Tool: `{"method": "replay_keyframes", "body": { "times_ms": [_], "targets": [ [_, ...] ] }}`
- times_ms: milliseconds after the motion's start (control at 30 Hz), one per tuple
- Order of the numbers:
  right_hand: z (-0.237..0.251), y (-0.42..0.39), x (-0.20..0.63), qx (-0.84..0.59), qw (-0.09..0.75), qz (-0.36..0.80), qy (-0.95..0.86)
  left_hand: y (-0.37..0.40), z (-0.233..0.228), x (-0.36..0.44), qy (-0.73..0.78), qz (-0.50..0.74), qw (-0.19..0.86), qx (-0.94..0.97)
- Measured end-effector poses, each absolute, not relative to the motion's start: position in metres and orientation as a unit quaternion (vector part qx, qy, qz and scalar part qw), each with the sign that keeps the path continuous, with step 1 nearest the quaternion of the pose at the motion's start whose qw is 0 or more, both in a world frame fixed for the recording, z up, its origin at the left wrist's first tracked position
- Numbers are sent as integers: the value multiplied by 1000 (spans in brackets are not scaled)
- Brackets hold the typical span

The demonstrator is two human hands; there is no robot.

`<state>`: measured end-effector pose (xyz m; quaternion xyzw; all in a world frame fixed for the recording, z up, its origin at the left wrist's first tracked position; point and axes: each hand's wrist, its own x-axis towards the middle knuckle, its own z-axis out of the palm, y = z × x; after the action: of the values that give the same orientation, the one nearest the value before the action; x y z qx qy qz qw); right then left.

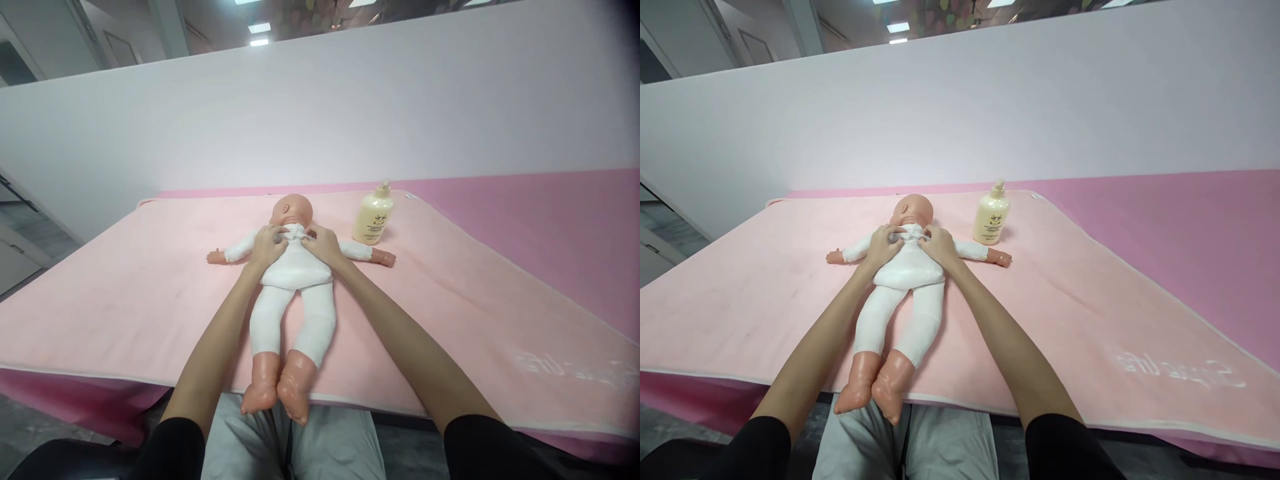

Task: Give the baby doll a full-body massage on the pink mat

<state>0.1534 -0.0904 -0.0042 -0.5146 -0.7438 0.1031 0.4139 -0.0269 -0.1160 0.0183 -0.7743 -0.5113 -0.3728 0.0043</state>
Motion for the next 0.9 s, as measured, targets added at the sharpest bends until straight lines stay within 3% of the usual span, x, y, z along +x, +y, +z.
{"method": "replay_keyframes", "body": {
  "times_ms": [167, 533, 900],
  "targets": [
    [-19, -89, 149, -504, 453, 116, -726, -117, 0, -32, -496, -452, -24, -741],
    [-40, -119, 158, -446, 502, 244, -699, -145, -14, -50, -503, -464, -176, -707],
    [-40, -128, 157, -452, 568, 313, -613, -163, -13, -57, -585, -480, -120, -643]
  ]
}}
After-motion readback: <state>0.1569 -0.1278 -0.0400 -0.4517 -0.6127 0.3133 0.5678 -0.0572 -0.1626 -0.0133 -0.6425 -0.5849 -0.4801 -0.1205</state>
